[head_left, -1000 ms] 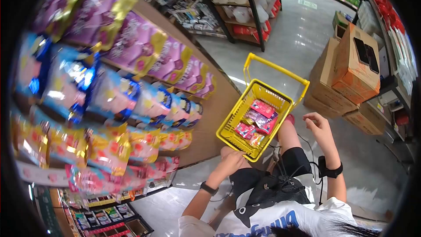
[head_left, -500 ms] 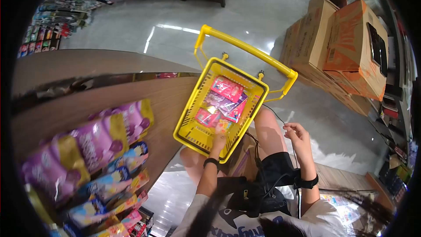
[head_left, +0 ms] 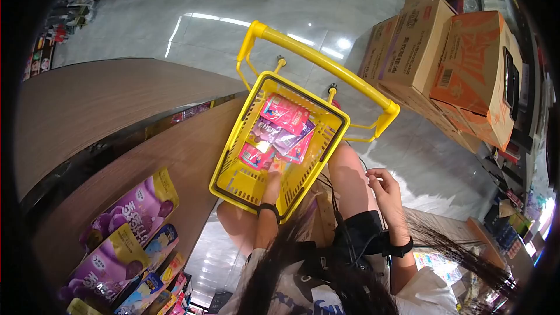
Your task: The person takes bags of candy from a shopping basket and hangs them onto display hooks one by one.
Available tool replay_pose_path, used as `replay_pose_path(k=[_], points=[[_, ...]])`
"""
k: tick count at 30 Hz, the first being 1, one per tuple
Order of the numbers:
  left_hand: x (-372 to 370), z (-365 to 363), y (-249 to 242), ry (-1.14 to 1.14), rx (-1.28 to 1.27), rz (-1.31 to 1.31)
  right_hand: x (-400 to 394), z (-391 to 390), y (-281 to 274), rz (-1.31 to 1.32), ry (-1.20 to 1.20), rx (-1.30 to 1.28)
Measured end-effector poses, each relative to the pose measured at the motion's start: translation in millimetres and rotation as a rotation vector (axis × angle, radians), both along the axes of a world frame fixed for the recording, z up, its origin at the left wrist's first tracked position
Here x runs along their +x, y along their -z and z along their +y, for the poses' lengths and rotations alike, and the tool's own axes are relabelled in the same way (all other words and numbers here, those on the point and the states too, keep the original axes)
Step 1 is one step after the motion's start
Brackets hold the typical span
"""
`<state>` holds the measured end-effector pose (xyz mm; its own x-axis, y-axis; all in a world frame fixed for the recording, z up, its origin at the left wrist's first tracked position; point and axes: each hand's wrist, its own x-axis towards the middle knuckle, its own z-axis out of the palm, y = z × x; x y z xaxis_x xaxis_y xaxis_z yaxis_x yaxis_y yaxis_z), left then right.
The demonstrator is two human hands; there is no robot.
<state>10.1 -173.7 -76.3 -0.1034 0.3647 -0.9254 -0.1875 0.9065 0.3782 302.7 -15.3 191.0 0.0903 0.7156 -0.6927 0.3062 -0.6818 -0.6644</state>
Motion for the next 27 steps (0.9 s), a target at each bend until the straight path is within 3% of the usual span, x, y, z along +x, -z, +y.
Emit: replay_pose_path(k=[6, 9, 11, 13, 14, 17, 20, 23, 27], points=[[-3.5, -30.2, 58.0, -0.067, -0.068, 0.035, -1.3, 3.8, -3.8, -0.044, -0.025, -0.002], [-1.0, -11.7, 8.6, -0.216, -0.005, -0.046, -1.5, 6.2, -3.8, -0.069, -0.049, 0.01], [-11.8, -20.4, 18.4, -0.187, -0.016, -0.114, -5.0, 7.2, -3.8, -0.085, -0.068, 0.002], [-16.2, 11.6, -16.6, -0.211, -0.063, -0.162, -11.6, 8.2, -6.3, -0.083, -0.089, 0.014], [-16.3, 25.6, -39.1, -0.171, -0.003, -0.163, -14.7, 7.4, -7.4, -0.079, -0.097, 0.02], [-17.3, 47.9, -44.6, -0.155, -0.009, -0.273, -20.8, -1.1, -5.2, -0.046, -0.105, 0.054], [-12.7, 82.6, -65.6, 0.088, 0.084, -0.149, -26.0, -7.2, -14.8, -0.021, -0.124, 0.085], [-10.4, 113.0, -126.4, 0.097, 0.204, -0.076, -26.0, -17.9, -20.2, -0.006, -0.143, 0.189], [-26.2, 114.2, -203.6, -0.275, 0.485, -0.258, -22.6, -24.6, -48.6, 0.002, -0.186, 0.288]])
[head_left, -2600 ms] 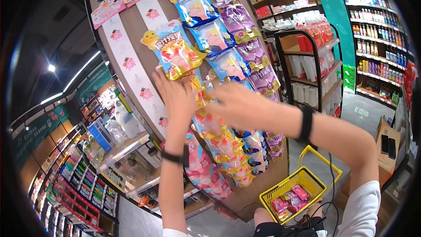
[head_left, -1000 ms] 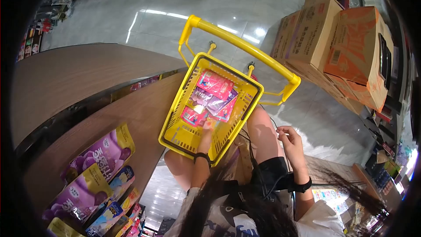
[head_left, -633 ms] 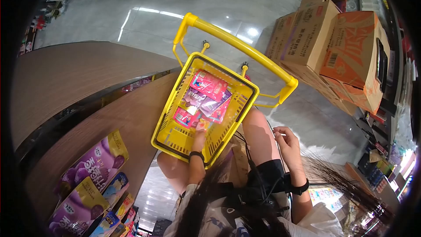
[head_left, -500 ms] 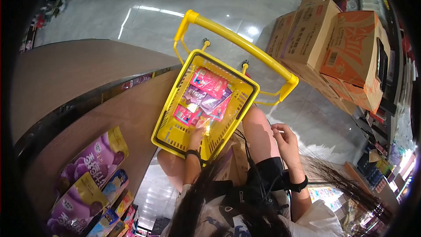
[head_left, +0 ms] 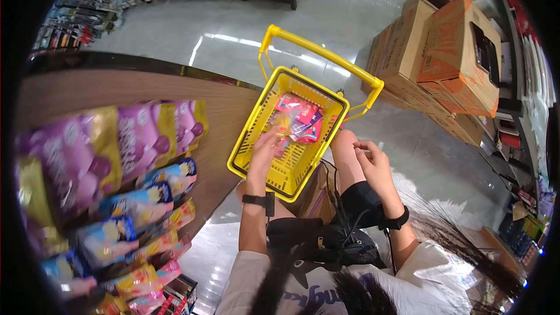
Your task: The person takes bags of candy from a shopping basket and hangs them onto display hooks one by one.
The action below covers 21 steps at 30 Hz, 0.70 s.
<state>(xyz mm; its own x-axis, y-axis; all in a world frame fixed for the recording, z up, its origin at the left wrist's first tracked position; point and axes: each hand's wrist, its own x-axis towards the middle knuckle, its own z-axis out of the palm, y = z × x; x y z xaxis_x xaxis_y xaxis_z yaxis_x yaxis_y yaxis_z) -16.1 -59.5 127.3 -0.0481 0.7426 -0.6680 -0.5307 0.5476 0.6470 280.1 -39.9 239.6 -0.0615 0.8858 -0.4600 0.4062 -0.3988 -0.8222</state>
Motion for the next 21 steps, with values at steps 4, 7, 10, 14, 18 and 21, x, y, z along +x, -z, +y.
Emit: replay_pose_path(k=[4, 7, 10, 14, 18, 21], points=[[-7.1, -22.3, -85.6, -0.11, 0.183, 0.079, 6.1, -13.6, -27.9, 0.0, -0.036, 0.151], [-9.7, -59.4, -128.7, -0.084, 0.295, 0.132, 10.9, -29.7, -27.7, -0.016, -0.09, 0.288], [1.2, -103.0, -163.5, -0.006, 0.329, 0.193, 13.9, -43.9, -43.4, -0.075, -0.156, 0.402], [22.2, -145.4, -186.2, 0.165, 0.562, 0.51, 12.3, -51.3, -23.9, -0.058, -0.417, 0.631], [45.7, -167.3, -206.1, 0.193, 0.581, 0.732, 5.2, -90.5, -106.3, 0.011, -0.672, 0.392], [72.7, -183.8, -222.9, 0.19, 0.69, 0.9, -6.8, -109.0, -97.0, 0.064, -0.77, 0.363]])
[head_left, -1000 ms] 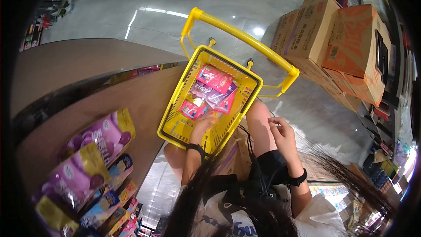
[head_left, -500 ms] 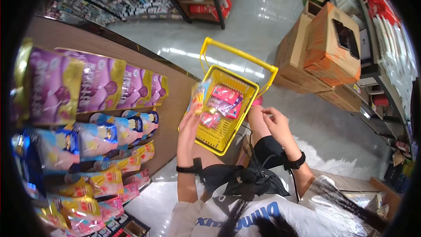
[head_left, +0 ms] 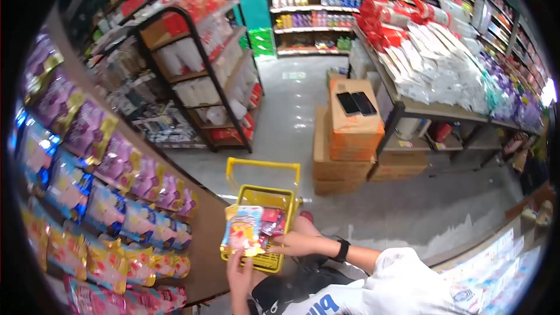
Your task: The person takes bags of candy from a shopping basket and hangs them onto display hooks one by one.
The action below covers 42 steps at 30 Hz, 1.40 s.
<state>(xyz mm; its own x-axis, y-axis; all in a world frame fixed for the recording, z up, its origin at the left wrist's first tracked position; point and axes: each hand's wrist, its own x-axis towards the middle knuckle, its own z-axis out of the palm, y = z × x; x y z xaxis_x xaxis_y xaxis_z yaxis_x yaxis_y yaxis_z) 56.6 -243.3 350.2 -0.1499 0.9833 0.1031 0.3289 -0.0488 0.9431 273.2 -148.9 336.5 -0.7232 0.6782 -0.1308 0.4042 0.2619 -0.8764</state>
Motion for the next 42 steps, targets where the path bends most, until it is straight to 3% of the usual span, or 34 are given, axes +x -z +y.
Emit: replay_pose_path(k=[4, 9, 13, 15, 18, 21, 22, 25, 28, 29, 31, 33, 36, 40, 42], points=[[34.7, -26.4, -55.7, 0.156, 0.141, 0.305, -7.8, -5.7, 27.3, 0.07, 0.004, -0.005], [34.2, -52.1, -62.7, 0.168, 0.153, 0.282, 0.8, -20.6, -70.4, 0.117, -0.104, -0.312], [26.9, -68.9, -78.9, 0.105, 0.181, 0.355, -4.7, -8.4, -60.9, 0.341, -0.274, -0.53], [23.2, -78.6, -94.1, 0.154, 0.185, 0.348, -13.9, -10.5, -83.3, 0.378, -0.201, -0.605], [19.8, -89.6, -85.5, 0.123, 0.244, 0.485, -39.1, -23.7, -118.4, 0.449, -0.205, -0.427], [9.7, -100.2, -89.1, -0.098, 0.252, 0.545, -52.8, -22.2, -140.5, 0.462, -0.207, -0.252], [3.5, -103.3, -98.0, -0.143, 0.272, 0.485, -53.7, -19.6, -148.9, 0.422, -0.209, -0.173], [-17.3, -109.2, -111.0, -0.358, 0.291, -0.074, -59.4, -21.8, -191.3, 0.388, -0.243, 0.068], [-33.7, -108.7, -159.4, -0.173, 0.186, -0.24, -78.4, -19.1, -212.0, 0.382, -0.344, 0.291], [-32.0, -103.9, -176.9, -0.114, 0.288, -0.354, -86.2, -19.9, -226.2, 0.353, -0.38, 0.333], [-38.8, -99.7, -213.1, -0.181, 0.309, -0.044, -106.2, -23.8, -263.5, 0.298, -0.449, 0.421], [-37.0, -94.7, -251.8, -0.309, 0.354, -0.04, -127.1, -27.9, -285.0, 0.54, -0.379, 0.36], [-60.1, -87.7, -308.0, -0.315, 0.421, -0.006, -141.0, -27.5, -331.7, 0.75, -0.292, 0.746], [-88.9, -76.3, -366.6, -0.239, 0.63, 0.045, -143.9, -59.0, -404.4, 0.576, -0.307, 1.544], [-95.1, -64.4, -391.8, -0.167, 0.795, 0.023, -163.2, -63.8, -418.5, 0.539, -0.244, 1.669]])
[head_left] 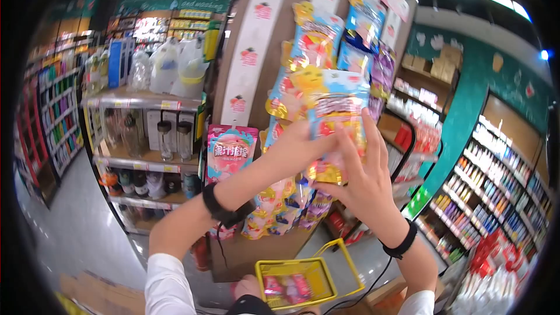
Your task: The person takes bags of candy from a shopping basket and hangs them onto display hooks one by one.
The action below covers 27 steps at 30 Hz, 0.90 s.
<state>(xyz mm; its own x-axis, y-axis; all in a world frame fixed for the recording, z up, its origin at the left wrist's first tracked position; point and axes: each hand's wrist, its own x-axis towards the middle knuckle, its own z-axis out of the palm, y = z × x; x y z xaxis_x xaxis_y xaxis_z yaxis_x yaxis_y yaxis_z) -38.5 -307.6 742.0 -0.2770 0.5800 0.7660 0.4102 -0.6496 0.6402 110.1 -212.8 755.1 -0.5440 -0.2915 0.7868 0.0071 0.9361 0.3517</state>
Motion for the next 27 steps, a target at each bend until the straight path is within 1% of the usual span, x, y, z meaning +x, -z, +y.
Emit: replay_pose_path(k=[2, 3, 5, 6, 8, 9, 12, 15, 16, 19, 20, 23, 27], points=[[-7.1, 10.0, -26.8, -0.223, -0.154, 0.16, -24.2, 2.7, -7.8, 0.095, 0.081, 0.07], [-14.1, 10.2, -39.7, -0.335, -0.242, 0.238, -31.5, 3.0, -16.7, 0.127, 0.059, 0.082], [-13.8, -12.5, -73.9, -0.477, -0.19, 0.401, -42.5, 5.9, -39.7, 0.212, 0.034, 0.085], [-16.0, -20.0, -90.5, -0.539, -0.169, 0.494, -48.7, 6.8, -53.5, 0.274, -0.023, 0.13], [-50.9, -10.4, -114.8, -0.519, 0.023, 0.615, -65.6, 18.3, -83.4, 0.356, -0.008, 0.173], [-67.1, -2.2, -119.3, -0.504, 0.116, 0.676, -72.4, 24.3, -97.5, 0.4, 0.002, 0.19], [-104.9, 10.4, -117.0, -0.911, 0.23, 0.842, -85.5, 32.1, -138.4, 0.308, 0.12, 0.176], [-130.1, 21.1, -101.4, -1.095, 0.304, 1.017, -103.7, 39.2, -166.4, 0.288, 0.152, 0.212], [-127.4, 14.6, -93.9, -1.097, 0.206, 1.037, -110.7, 39.2, -172.7, 0.294, 0.092, 0.176], [-134.7, 22.1, -77.3, -1.069, 0.205, 0.98, -138.8, 50.9, -189.9, 0.401, 0.022, 0.16], [-138.3, 24.3, -73.4, -1.067, 0.218, 0.981, -148.4, 53.9, -193.2, 0.442, 0.017, 0.166], [-142.8, 28.2, -67.8, -1.056, 0.261, 0.985, -170.7, 56.4, -196.3, 0.421, 0.004, 0.172], [-146.9, 33.5, -64.6, -1.099, 0.3, 0.993, -187.7, 45.6, -193.8, 0.423, -0.03, 0.185]])
